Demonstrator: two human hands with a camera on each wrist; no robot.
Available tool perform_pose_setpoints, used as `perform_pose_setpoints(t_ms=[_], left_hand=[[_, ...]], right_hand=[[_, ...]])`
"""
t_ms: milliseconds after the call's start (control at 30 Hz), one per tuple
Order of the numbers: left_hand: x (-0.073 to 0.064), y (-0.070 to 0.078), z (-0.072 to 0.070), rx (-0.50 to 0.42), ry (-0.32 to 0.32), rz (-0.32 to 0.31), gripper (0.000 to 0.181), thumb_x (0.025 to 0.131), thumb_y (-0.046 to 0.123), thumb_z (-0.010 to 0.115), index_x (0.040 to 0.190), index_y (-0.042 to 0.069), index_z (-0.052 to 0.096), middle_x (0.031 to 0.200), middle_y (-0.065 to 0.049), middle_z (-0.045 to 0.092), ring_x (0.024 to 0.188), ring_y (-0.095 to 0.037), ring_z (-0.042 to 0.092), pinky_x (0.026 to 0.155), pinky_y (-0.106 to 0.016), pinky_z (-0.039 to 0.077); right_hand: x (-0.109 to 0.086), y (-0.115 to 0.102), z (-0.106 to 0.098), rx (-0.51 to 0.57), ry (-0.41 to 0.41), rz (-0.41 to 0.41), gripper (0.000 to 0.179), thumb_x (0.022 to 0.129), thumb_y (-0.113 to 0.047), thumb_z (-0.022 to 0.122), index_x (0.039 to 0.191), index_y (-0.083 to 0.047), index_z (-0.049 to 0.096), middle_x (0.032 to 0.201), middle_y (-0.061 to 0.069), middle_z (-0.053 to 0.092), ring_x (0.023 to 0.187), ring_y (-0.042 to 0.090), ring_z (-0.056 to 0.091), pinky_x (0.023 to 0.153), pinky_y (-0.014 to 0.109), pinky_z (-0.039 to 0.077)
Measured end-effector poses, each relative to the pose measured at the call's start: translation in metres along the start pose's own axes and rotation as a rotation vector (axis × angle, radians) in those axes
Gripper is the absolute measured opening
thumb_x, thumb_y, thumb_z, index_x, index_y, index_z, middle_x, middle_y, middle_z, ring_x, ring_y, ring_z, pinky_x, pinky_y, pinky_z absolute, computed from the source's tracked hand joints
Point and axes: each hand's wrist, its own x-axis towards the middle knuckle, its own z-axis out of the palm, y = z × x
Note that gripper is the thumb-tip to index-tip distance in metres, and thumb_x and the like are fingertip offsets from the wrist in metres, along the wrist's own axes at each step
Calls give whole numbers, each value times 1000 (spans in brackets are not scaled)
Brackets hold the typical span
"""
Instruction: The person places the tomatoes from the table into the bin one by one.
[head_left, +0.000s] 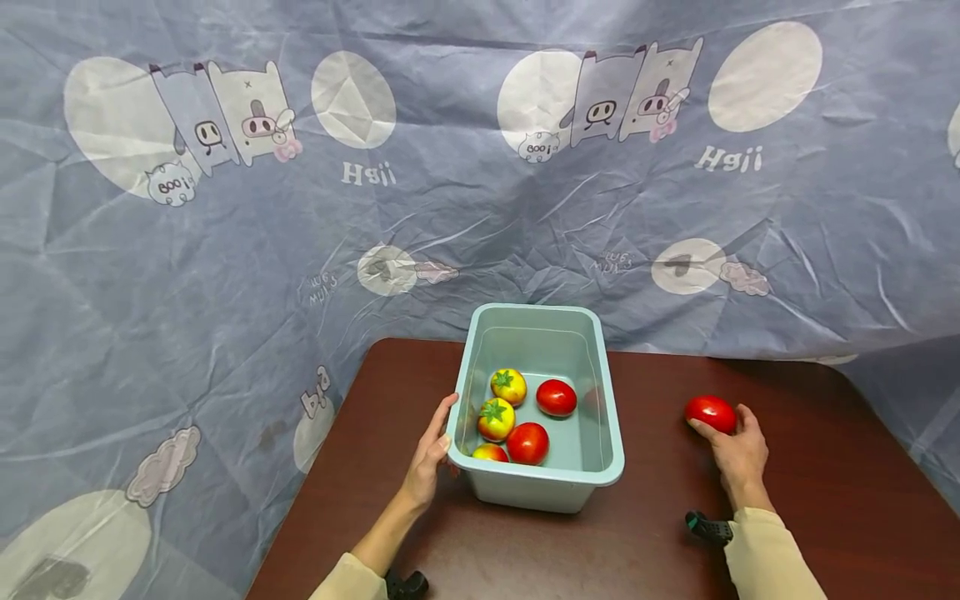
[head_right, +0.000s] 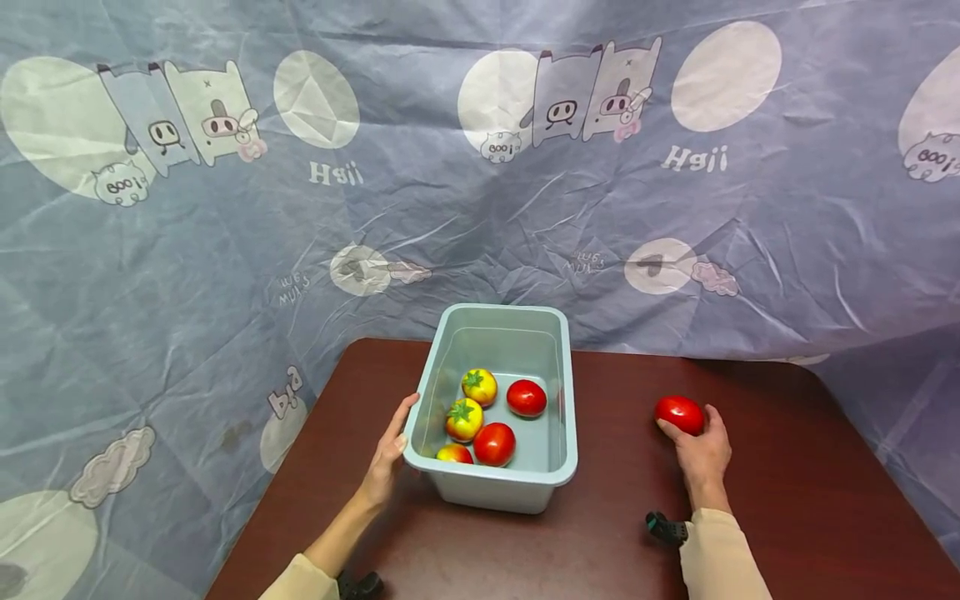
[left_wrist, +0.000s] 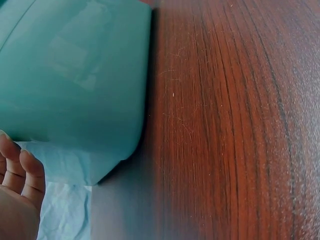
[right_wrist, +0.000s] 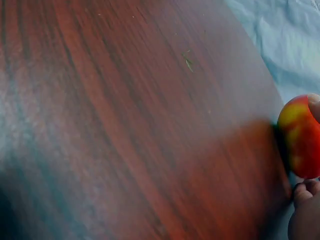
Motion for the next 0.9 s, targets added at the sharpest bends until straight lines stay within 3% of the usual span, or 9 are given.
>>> perform_pose_setpoints(t_ms=[333, 633, 833, 900], left_hand=[[-2, -1, 3, 8, -2, -7, 60, 87, 13, 28, 146, 6, 18, 88, -37, 43, 55, -12, 50, 42, -42, 43], [0, 0, 3, -21, -6, 2, 60, 87, 13, 27, 146, 4, 17, 84, -41, 39, 51, -12, 46, 39, -35, 41], [0, -1, 2, -9, 2, -1, 60, 88, 13, 28, 146, 6, 18, 82, -38, 40, 50, -14, 46, 38, -38, 41], [0, -2, 1, -9, 4, -1, 59, 88, 12, 28, 146, 6, 18, 83, -38, 41, 49, -23, 45, 39, -39, 41]], right_hand=[[1, 9, 3, -76, 38, -39, 89, 76, -40, 71, 146, -15, 23, 147, 16, 31, 131, 40, 32, 107, 55, 25], [-3, -1, 1, 100, 14, 88, 93, 72, -39, 74, 147, -21, 22, 151, 10, 24, 135, 31, 29, 111, 47, 25], [-6, -12, -2, 135, -1, 78, 92, 70, -38, 77, 146, -23, 27, 150, 8, 27, 134, 28, 32, 110, 43, 27], [-9, -22, -2, 164, -18, 61, 92, 69, -38, 77, 145, -24, 28, 151, 7, 26, 134, 27, 32, 110, 43, 28]])
